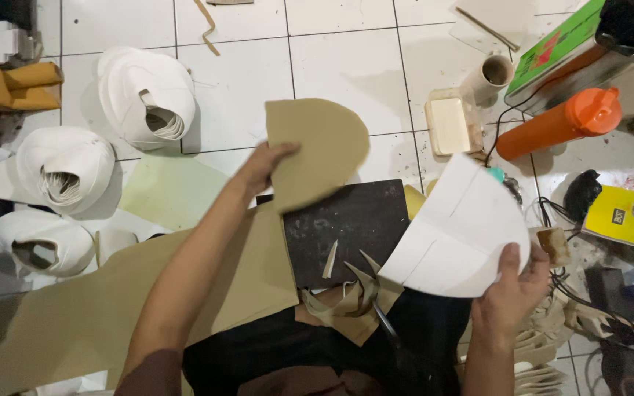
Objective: The person sits on the floor and uses scissors to cut a stack of brown cardboard sheets following a white paper template. They repeatedly align the template, cut the curved shape, and separate the finished pieces from the excess material.
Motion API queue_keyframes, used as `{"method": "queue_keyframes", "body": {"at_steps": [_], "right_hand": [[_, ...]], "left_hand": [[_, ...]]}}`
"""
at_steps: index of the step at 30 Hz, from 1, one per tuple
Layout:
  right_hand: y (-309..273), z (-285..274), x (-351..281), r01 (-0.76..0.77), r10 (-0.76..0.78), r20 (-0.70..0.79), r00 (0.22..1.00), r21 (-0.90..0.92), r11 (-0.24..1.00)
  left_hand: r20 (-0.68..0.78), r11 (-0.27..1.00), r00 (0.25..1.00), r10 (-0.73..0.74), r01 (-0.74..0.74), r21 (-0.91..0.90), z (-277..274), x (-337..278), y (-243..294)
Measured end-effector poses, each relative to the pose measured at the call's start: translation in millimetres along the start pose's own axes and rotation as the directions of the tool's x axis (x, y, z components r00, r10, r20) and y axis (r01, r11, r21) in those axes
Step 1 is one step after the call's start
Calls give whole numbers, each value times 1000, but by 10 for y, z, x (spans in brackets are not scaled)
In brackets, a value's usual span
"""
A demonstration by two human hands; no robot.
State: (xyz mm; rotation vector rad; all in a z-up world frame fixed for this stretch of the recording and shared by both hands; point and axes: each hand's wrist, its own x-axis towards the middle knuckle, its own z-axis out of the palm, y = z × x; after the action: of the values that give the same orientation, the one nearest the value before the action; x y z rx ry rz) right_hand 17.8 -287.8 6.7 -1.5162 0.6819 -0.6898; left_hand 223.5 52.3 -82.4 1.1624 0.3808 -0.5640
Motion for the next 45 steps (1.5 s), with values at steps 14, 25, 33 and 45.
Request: {"method": "queue_keyframes", "body": {"at_steps": [14, 25, 33, 45], "right_hand": [[556, -894, 131, -47, 28, -185, 982, -100, 994], [472, -904, -78, 4, -10, -69, 998, -85, 996], [347, -793, -103, 157, -159, 50, 986, 50, 986], [450, -862, -204, -261, 264, -4, 965, 123, 957]], "left_hand": [[-8, 400, 865, 502, -224, 889, 488, 353, -193], [764, -280, 577, 288, -712, 644, 829, -1607, -1638], [548, -32, 764, 341, -573, 819, 322, -2229, -2267], [-72, 353, 997, 38, 54, 934, 247, -2588, -139]]}}
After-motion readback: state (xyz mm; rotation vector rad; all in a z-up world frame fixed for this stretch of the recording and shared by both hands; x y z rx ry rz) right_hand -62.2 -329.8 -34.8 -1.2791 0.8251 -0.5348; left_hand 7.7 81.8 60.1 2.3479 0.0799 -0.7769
